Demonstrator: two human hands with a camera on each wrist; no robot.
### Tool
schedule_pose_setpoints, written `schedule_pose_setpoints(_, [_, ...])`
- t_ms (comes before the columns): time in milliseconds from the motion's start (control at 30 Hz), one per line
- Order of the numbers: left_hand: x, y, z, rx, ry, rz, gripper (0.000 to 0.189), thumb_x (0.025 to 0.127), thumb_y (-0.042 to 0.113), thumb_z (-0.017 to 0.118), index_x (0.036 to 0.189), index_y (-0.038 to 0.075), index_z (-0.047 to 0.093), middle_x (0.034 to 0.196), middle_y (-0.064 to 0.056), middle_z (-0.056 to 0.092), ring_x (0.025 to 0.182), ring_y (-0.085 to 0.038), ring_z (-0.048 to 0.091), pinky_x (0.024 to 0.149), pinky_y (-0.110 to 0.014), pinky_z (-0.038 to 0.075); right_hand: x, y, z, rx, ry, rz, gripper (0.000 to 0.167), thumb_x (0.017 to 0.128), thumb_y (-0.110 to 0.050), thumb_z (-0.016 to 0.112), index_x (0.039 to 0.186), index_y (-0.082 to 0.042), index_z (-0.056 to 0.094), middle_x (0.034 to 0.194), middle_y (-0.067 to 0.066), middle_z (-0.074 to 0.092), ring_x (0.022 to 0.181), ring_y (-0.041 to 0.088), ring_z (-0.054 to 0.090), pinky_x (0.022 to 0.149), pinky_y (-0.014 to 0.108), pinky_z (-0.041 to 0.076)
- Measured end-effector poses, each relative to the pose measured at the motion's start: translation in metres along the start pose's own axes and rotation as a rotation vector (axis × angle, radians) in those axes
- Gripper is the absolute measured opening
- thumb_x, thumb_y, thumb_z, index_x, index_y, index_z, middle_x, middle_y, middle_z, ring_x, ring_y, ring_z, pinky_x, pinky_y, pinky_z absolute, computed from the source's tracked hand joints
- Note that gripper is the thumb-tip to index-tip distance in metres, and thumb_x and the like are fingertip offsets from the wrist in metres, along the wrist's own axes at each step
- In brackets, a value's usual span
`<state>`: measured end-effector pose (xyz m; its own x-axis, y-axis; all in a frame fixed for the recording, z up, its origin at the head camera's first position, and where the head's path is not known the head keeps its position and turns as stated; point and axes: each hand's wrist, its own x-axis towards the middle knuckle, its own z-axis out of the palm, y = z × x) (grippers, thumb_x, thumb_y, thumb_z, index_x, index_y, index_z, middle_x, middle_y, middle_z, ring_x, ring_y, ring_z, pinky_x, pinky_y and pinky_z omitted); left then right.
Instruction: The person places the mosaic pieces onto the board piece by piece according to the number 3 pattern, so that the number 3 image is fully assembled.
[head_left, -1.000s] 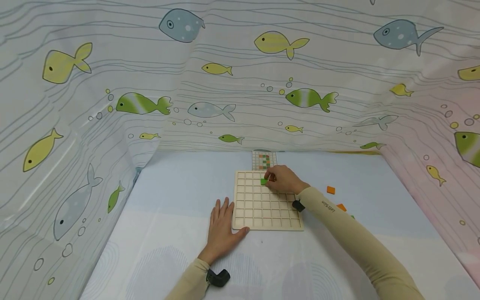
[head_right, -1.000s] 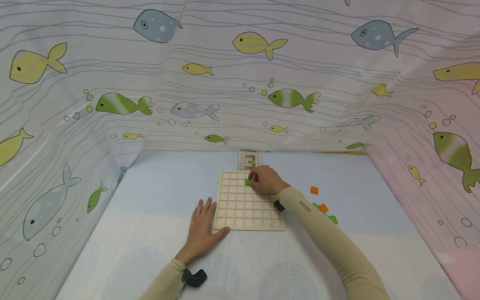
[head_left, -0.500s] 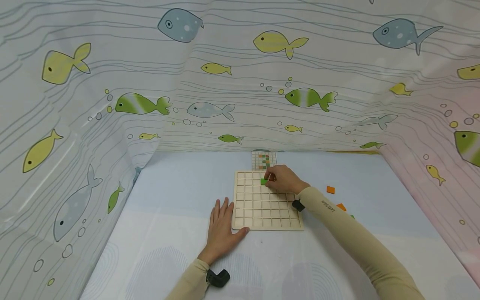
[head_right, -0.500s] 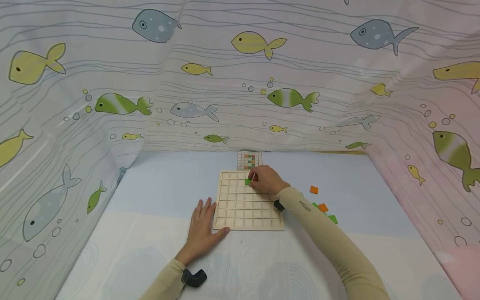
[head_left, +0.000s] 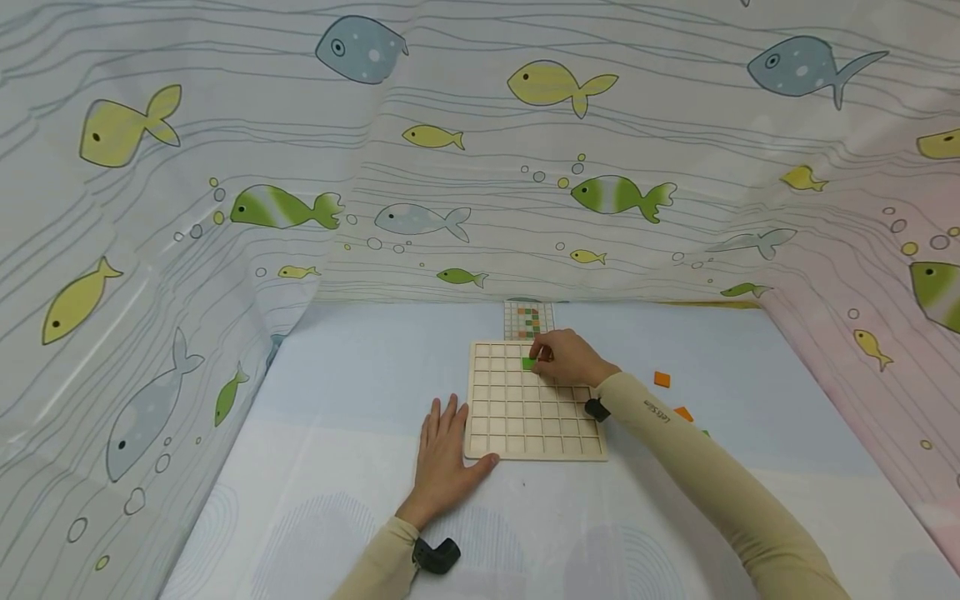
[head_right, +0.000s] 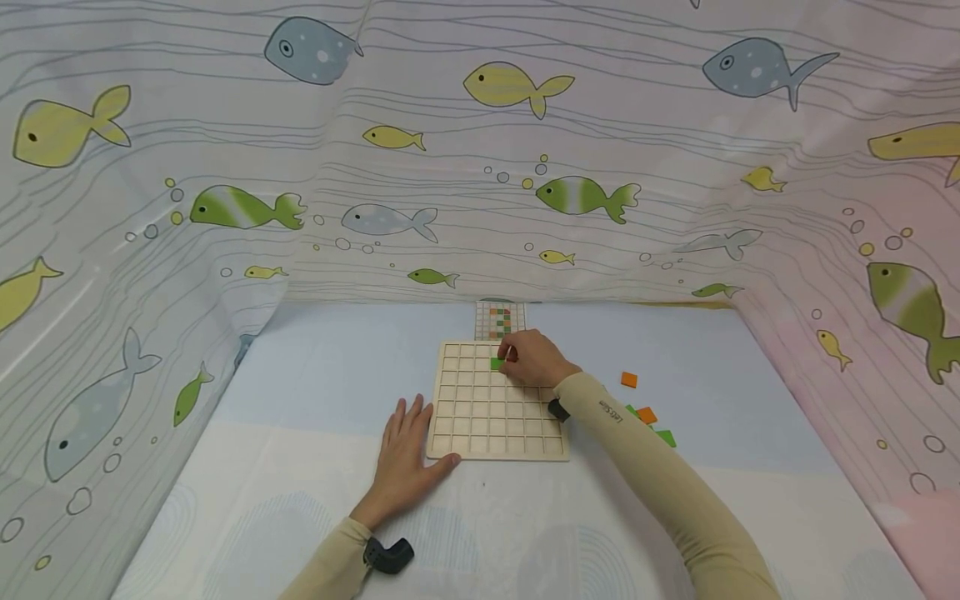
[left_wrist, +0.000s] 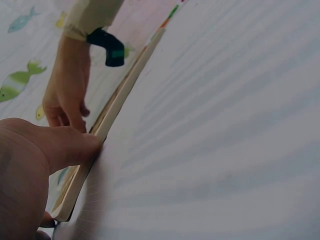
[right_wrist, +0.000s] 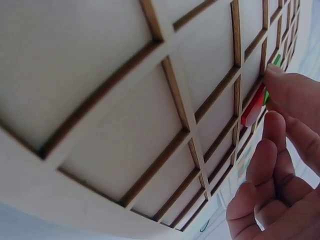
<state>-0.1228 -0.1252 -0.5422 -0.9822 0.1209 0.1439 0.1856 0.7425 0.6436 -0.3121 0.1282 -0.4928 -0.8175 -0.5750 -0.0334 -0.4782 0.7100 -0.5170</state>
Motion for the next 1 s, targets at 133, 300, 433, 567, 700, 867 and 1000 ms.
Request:
schedule_pose_setpoints(133, [0.0005, 0.0001, -0.0001, 0.004, -0.001, -0.003, 0.092, 0.089, 0.042, 0.078, 0.158, -0.006, 0.041, 0.173, -0.026, 0.026, 0.163, -0.049, 0.008, 0.131, -0.064, 0.008, 0.0, -0.0008, -0.002, 0.022, -0.004, 0.011, 0.015, 0.096, -0.018, 0.08, 0.109, -0.01, 0.076, 0.093, 0.003, 0.074, 0.085, 0.015, 0.066, 0.081, 0.038, 0.057])
schedule_pose_setpoints(300, [0.0008, -0.0001, 0.0002, 0.011, 0.002, 0.003, 0.092, 0.089, 0.042, 0.078, 0.158, -0.006, 0.041, 0.172, -0.026, 0.027, 0.163, -0.049, 0.009, 0.13, -0.065, 0.009, -0.0004, -0.0004, -0.0026, 0.03, -0.005, 0.012, 0.017, 0.095, -0.018, 0.08, 0.109, -0.01, 0.077, 0.092, 0.002, 0.074, 0.085, 0.015, 0.067, 0.082, 0.039, 0.057])
schedule_pose_setpoints(433, [0.0006, -0.0003, 0.0001, 0.013, 0.004, 0.006, 0.092, 0.089, 0.042, 0.078, 0.158, -0.006, 0.041, 0.172, -0.026, 0.028, 0.163, -0.05, 0.01, 0.13, -0.065, 0.01, -0.0009, 0.0005, -0.0016, 0.028, -0.004, 0.008, 0.016, 0.095, -0.019, 0.08, 0.109, -0.01, 0.077, 0.092, 0.002, 0.074, 0.085, 0.014, 0.067, 0.082, 0.039, 0.057])
schedule_pose_setpoints(567, [0.0002, -0.0011, 0.0004, 0.017, 0.005, 0.006, 0.091, 0.089, 0.043, 0.078, 0.157, -0.006, 0.042, 0.172, -0.026, 0.028, 0.163, -0.05, 0.01, 0.13, -0.065, 0.01, -0.001, 0.0, -0.0009, 0.022, 0.0, 0.009, 0.017, 0.095, -0.019, 0.081, 0.109, -0.01, 0.078, 0.092, 0.002, 0.074, 0.085, 0.014, 0.067, 0.082, 0.039, 0.057])
schedule_pose_setpoints(700, [-0.0005, -0.0014, 0.0003, 0.012, 0.008, 0.012, 0.092, 0.088, 0.042, 0.079, 0.157, -0.006, 0.042, 0.171, -0.027, 0.028, 0.162, -0.05, 0.01, 0.13, -0.065, 0.01, -0.0015, -0.0014, -0.0008, 0.02, 0.011, 0.01, 0.017, 0.095, -0.019, 0.081, 0.109, -0.009, 0.078, 0.092, 0.002, 0.074, 0.085, 0.015, 0.067, 0.083, 0.04, 0.058])
schedule_pose_setpoints(867, [-0.0007, -0.0014, 0.0003, 0.013, 0.014, 0.023, 0.092, 0.087, 0.042, 0.079, 0.156, -0.007, 0.043, 0.171, -0.028, 0.029, 0.161, -0.052, 0.012, 0.129, -0.067, 0.012, -0.0029, -0.003, -0.0002, 0.018, 0.026, -0.004, 0.02, 0.095, -0.019, 0.081, 0.111, -0.008, 0.077, 0.092, 0.002, 0.074, 0.085, 0.015, 0.066, 0.083, 0.039, 0.057])
schedule_pose_setpoints(1000, [-0.0004, -0.0012, 0.0009, 0.014, 0.007, 0.01, 0.092, 0.088, 0.042, 0.079, 0.157, -0.006, 0.042, 0.172, -0.026, 0.028, 0.163, -0.05, 0.01, 0.13, -0.065, 0.01, -0.005, -0.0034, -0.0027, 0.015, 0.041, -0.019, 0.02, 0.095, -0.018, 0.081, 0.111, -0.008, 0.077, 0.093, 0.003, 0.073, 0.084, 0.015, 0.065, 0.08, 0.038, 0.056])
